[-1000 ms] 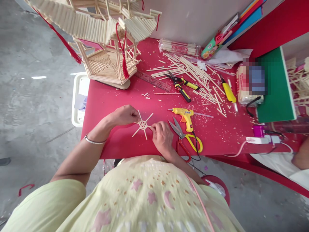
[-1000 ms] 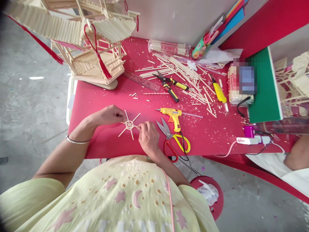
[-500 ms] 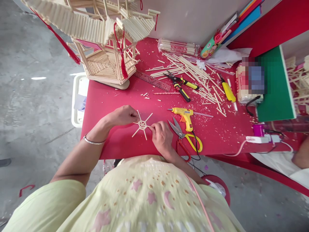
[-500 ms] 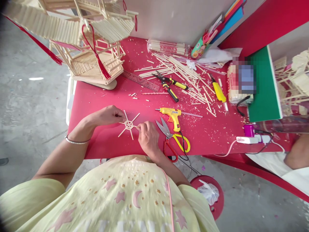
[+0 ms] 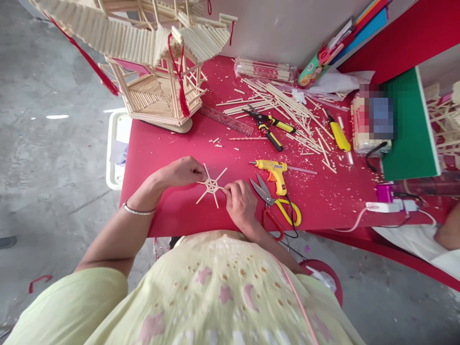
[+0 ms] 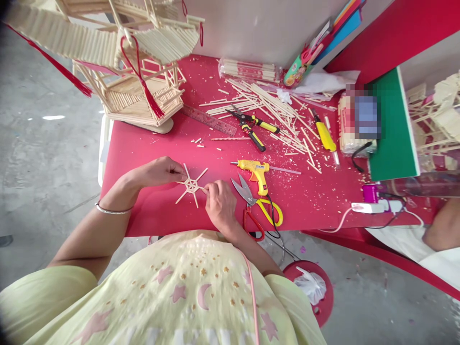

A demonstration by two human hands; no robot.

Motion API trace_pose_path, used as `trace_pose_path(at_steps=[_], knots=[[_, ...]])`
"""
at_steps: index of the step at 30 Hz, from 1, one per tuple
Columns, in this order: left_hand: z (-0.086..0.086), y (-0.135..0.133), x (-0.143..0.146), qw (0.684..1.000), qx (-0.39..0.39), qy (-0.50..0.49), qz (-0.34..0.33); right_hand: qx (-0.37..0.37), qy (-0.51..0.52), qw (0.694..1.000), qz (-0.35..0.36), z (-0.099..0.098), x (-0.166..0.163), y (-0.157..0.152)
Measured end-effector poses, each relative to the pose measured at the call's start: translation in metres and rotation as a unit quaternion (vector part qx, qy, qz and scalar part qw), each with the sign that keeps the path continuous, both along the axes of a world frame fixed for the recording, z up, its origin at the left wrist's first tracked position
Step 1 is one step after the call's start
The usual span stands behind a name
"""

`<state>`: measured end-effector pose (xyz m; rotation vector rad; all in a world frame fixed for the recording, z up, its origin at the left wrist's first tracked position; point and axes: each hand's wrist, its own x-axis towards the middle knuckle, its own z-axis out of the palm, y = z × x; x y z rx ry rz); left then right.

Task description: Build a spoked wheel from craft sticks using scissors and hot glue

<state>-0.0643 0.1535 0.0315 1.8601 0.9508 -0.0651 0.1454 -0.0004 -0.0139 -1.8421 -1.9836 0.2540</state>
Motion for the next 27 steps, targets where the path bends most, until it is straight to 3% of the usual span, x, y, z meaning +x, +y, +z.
trace_pose_path(at_steps=[22, 27], knots=[[0.0031, -0.0004, -0.0007, 1.0, -0.006, -0.009, 0.008, 0.001, 0.004, 1.0, -0.004, -0.0005, -0.0005, 0.0001], [0.0102, 0.0023, -0.0091, 0.998, 0.035, -0.025, 0.048, 0.012, 0.017, 1.0, -0.016, -0.0006, -0.0001, 0.0007]])
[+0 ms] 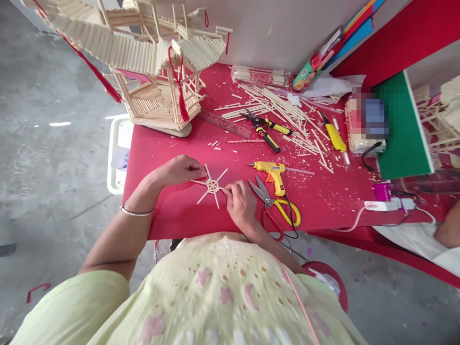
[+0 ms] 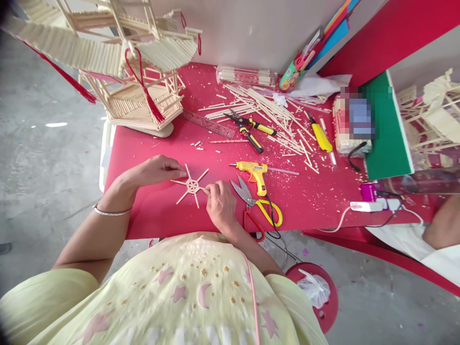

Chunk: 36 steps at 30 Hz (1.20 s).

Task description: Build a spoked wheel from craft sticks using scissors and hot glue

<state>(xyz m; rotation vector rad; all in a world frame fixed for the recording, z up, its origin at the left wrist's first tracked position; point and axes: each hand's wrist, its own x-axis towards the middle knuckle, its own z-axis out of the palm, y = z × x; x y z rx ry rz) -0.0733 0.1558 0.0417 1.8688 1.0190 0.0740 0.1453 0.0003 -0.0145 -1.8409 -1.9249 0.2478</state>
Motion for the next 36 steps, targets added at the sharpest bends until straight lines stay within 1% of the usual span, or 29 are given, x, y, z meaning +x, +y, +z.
trace_pose_path(at_steps=[2, 5, 8, 11, 13, 15, 17, 19, 21, 23, 26, 30, 36], knots=[[0.002, 0.001, -0.003, 1.0, 0.018, -0.01, 0.008, 0.002, -0.003, 1.0, -0.001, 0.0, 0.001, 0.001], [0.0, 0.001, -0.004, 0.999, 0.029, -0.011, -0.015, 0.0, -0.017, 1.0, -0.002, 0.0, 0.001, 0.003], [-0.009, -0.001, -0.002, 0.998, 0.054, 0.015, -0.029, -0.001, -0.027, 1.0, -0.006, 0.0, -0.001, 0.004], [-0.02, -0.002, -0.001, 0.992, 0.111, 0.047, -0.021, -0.003, -0.022, 1.0, -0.004, 0.004, -0.002, 0.001], [-0.024, -0.002, -0.001, 0.99, 0.129, 0.055, -0.025, 0.0, -0.012, 1.0, 0.003, 0.01, 0.001, -0.007], [-0.024, -0.001, -0.001, 0.99, 0.124, 0.058, -0.033, 0.015, -0.006, 1.0, 0.002, 0.017, 0.009, -0.019], [-0.023, 0.001, 0.0, 0.991, 0.113, 0.06, -0.04, 0.033, -0.015, 0.999, -0.019, 0.025, 0.022, -0.035], [-0.022, 0.002, 0.0, 0.991, 0.11, 0.061, -0.044, 0.039, -0.041, 0.996, -0.062, 0.032, 0.039, -0.054], [-0.022, 0.004, 0.0, 0.991, 0.111, 0.061, -0.043, 0.02, -0.085, 0.99, -0.115, 0.037, 0.056, -0.071], [-0.023, 0.005, 0.0, 0.991, 0.11, 0.06, -0.041, -0.025, -0.135, 0.979, -0.152, 0.04, 0.069, -0.086], [-0.025, 0.006, -0.002, 0.992, 0.106, 0.054, -0.041, -0.096, -0.189, 0.965, -0.156, 0.043, 0.079, -0.097], [-0.026, -0.001, -0.003, 0.991, 0.122, 0.044, -0.019, -0.145, -0.221, 0.955, -0.137, 0.047, 0.084, -0.092], [-0.029, -0.014, -0.004, 0.988, 0.154, 0.008, 0.008, -0.19, -0.216, 0.947, -0.142, 0.055, 0.089, -0.077]])
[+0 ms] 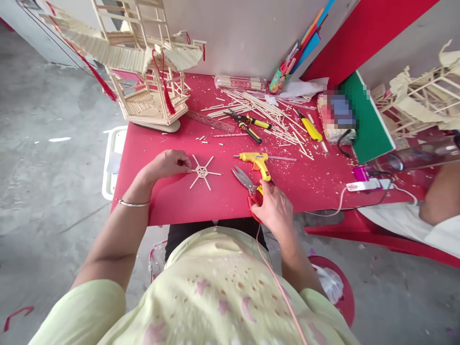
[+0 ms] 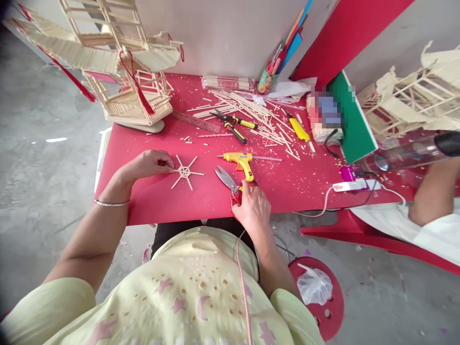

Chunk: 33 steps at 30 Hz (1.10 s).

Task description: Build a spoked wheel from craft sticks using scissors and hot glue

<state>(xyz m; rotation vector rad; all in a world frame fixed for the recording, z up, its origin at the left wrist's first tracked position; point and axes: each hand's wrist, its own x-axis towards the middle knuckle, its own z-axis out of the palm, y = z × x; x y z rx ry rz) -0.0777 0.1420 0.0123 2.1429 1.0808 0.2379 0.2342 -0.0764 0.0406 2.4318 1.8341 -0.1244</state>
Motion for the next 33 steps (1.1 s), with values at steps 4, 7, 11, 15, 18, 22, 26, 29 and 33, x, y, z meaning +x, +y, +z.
trace_pose_path(at_steps=[4, 7, 11, 15, 18, 22, 26, 29, 33], knots=[[-0.002, -0.004, -0.001, 1.0, 0.017, -0.011, 0.011, 0.034, 0.09, 0.995, -0.019, -0.004, 0.01, -0.002], [-0.003, -0.005, -0.003, 1.0, 0.022, -0.018, 0.013, 0.076, 0.308, 0.947, -0.044, -0.01, 0.023, -0.006], [-0.004, -0.006, -0.003, 0.999, 0.025, -0.012, 0.018, 0.107, 0.626, 0.767, -0.097, -0.01, 0.034, -0.002], [-0.006, -0.008, -0.003, 0.999, 0.031, -0.008, 0.039, 0.142, 0.778, 0.6, -0.121, -0.002, 0.037, 0.001], [-0.01, -0.011, -0.003, 0.998, 0.036, -0.021, 0.048, 0.193, 0.796, 0.56, -0.125, 0.004, 0.05, -0.011], [-0.015, -0.015, -0.004, 0.997, 0.028, -0.037, 0.068, 0.265, 0.674, 0.675, -0.138, 0.003, 0.089, -0.053], [-0.02, -0.018, -0.004, 0.995, 0.025, -0.038, 0.084, 0.286, 0.314, 0.885, -0.193, -0.017, 0.134, -0.087], [-0.025, -0.023, 0.0, 0.993, 0.038, -0.037, 0.105, 0.237, 0.113, 0.94, -0.217, -0.034, 0.16, -0.083], [-0.03, -0.036, 0.006, 0.986, 0.076, -0.051, 0.139, 0.207, 0.036, 0.944, -0.254, -0.042, 0.183, -0.043]])
